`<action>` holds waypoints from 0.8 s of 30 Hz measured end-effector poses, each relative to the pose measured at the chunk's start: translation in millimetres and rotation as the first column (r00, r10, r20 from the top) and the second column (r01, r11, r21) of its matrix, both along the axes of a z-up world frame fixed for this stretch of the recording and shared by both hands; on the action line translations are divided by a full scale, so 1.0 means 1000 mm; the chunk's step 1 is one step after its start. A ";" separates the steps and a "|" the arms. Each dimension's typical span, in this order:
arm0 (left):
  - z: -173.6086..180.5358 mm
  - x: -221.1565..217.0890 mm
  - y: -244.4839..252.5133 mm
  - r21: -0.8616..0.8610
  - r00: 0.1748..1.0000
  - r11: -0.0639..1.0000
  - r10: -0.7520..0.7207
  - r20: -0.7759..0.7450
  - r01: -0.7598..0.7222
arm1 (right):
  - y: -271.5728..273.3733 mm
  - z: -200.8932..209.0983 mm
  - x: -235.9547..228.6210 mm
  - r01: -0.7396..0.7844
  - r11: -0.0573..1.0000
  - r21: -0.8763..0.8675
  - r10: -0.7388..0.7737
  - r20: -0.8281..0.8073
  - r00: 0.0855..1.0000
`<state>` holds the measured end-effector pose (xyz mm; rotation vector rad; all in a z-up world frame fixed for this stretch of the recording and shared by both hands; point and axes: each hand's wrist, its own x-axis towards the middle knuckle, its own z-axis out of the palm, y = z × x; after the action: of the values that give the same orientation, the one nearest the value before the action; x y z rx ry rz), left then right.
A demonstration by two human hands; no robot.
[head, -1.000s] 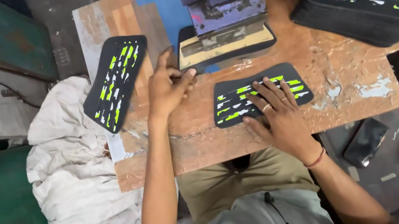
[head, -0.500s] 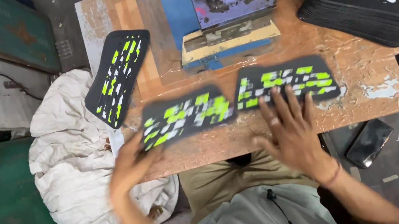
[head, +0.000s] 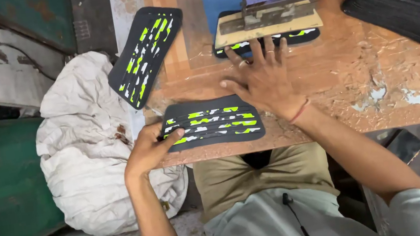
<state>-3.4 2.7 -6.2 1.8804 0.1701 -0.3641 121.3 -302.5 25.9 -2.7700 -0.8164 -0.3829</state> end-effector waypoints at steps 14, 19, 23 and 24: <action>0.017 -0.006 -0.007 -0.090 0.997 0.995 0.037 0.072 -0.030 | -0.073 0.012 -0.087 -0.088 0.980 0.179 0.115 -0.147 0.982; 0.019 -0.009 -0.010 -0.074 0.996 0.996 0.047 0.080 -0.041 | -0.072 0.013 -0.092 -0.042 0.988 0.151 0.066 -0.161 0.985; -0.006 -0.020 -0.002 0.110 0.982 0.979 0.181 -0.058 -0.174 | -0.081 0.007 -0.093 -0.046 0.972 0.231 0.096 -0.211 0.973; -0.001 -0.022 -0.004 0.097 0.987 0.985 0.151 -0.048 -0.146 | -0.097 0.010 -0.087 -0.019 0.975 0.220 0.064 -0.200 0.978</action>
<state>-25.3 -1.5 -7.1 1.9368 0.3679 -0.3106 34.0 -400.0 35.7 -2.5324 -0.7337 -0.1618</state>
